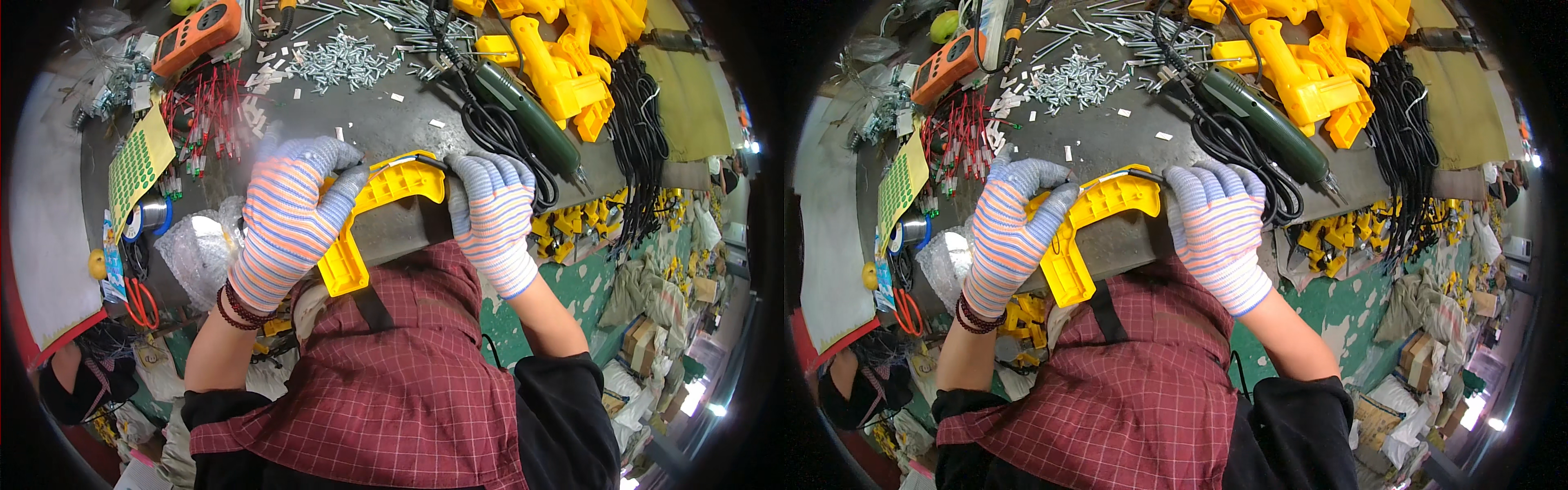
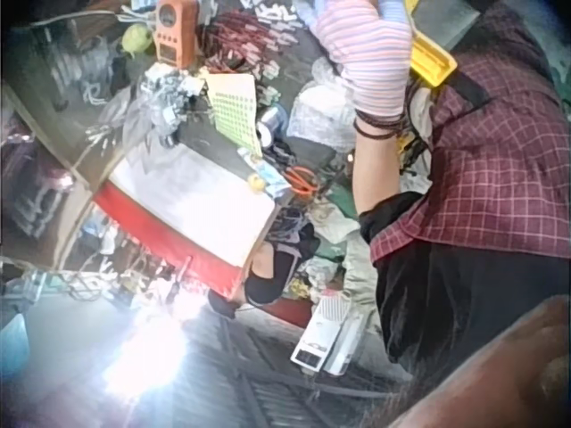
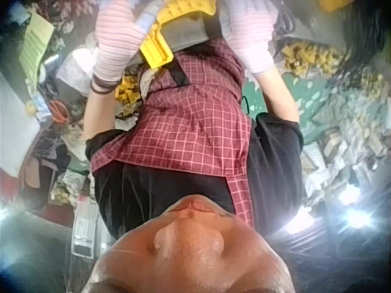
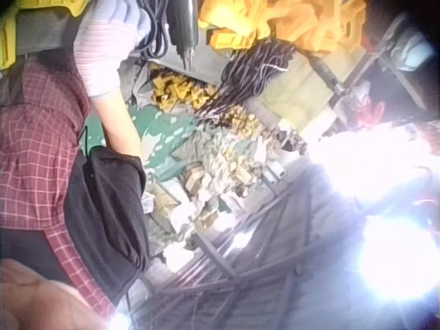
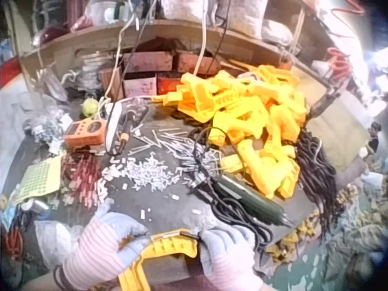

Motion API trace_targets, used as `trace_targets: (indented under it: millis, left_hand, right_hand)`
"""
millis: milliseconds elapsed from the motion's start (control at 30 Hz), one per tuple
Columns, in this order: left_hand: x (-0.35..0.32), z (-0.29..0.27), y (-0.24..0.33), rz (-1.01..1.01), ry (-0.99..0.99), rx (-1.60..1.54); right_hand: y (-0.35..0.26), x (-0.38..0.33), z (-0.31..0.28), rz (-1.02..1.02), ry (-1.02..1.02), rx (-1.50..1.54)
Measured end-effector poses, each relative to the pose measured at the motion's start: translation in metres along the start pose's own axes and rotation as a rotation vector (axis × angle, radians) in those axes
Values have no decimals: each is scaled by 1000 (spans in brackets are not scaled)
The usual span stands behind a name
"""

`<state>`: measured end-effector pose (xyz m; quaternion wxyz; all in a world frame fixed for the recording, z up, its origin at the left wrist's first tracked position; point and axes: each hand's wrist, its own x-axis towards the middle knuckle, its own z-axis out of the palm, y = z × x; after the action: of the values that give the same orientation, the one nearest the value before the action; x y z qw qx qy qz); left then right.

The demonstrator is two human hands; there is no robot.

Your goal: Assembling the internal components and housing of a yellow handheld electronic device, including soldering and screw installation.

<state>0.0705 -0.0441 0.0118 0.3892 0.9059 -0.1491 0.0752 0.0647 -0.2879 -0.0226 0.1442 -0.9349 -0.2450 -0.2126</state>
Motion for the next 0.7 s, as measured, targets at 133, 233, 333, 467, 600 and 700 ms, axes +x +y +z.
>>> trace_targets:
  millis: [133, 233, 333, 467, 600, 700]
  left_hand:
    - [-6, -1, -5, 79, 9, 89]
    - [-11, 0, -8, 169, 58, 225]
    - [-13, -5, -11, 229, 89, 352]
    - [-18, -7, -13, 238, 103, 253]
    - [-31, -14, -20, 288, 218, 219]
    - [-48, -21, -24, 268, 269, 125]
  right_hand:
    - [-2, -1, -8, -27, -29, -115]
    - [-7, -1, -16, -12, -107, -164]
    - [-16, 3, -32, 10, -166, -196]
    - [-9, -3, -25, -31, -244, -206]
    - [-12, -9, -28, 15, -243, -115]
    - [-6, -13, -25, -43, -188, -38]
